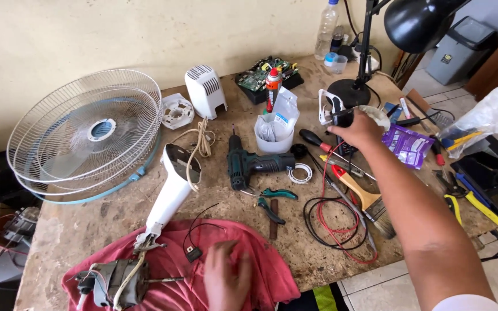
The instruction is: Disassembling a fan motor using a power drill and testing its electrical components with a multimeter on a repair bench.
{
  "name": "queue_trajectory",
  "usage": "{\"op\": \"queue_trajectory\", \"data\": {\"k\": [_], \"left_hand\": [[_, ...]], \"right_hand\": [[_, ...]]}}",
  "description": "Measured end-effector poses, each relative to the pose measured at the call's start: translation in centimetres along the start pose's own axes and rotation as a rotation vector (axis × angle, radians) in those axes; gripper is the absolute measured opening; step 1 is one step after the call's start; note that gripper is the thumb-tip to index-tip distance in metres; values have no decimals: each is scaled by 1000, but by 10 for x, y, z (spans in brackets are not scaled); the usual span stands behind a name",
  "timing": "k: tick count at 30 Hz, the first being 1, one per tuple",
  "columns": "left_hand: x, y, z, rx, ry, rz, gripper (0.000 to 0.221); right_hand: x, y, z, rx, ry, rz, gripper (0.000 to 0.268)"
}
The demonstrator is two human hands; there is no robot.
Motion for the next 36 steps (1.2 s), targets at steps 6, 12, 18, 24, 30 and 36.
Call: {"op": "queue_trajectory", "data": {"k": [6,12,18,24,30,36], "left_hand": [[40,-33,-41,287,398,-44,49],[85,-65,-96,25,308,-175,45],[187,-127,-109,-599,442,41,97],[237,-119,-150,-991,620,96,97],[259,-107,-145,-940,489,-22,87],[276,-98,-127,-947,267,-37,85]], "right_hand": [[-38,6,40,395,-115,-7,68],[-49,-10,47,577,-151,319,72],[-61,7,38,602,-74,829,80],[-71,29,40,617,-95,1001,86],[-99,15,43,537,-224,905,79],[-140,-44,-5,43,265,422,76]]}}
Point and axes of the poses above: each hand's wrist, its own x-axis towards the middle knuckle, its own z-axis out of the back of the hand, y = z × x, the point moved 2 cm from there along x, towards the middle knuckle, and after that the axes turned 6 degrees about y, right-handed, at the moved point
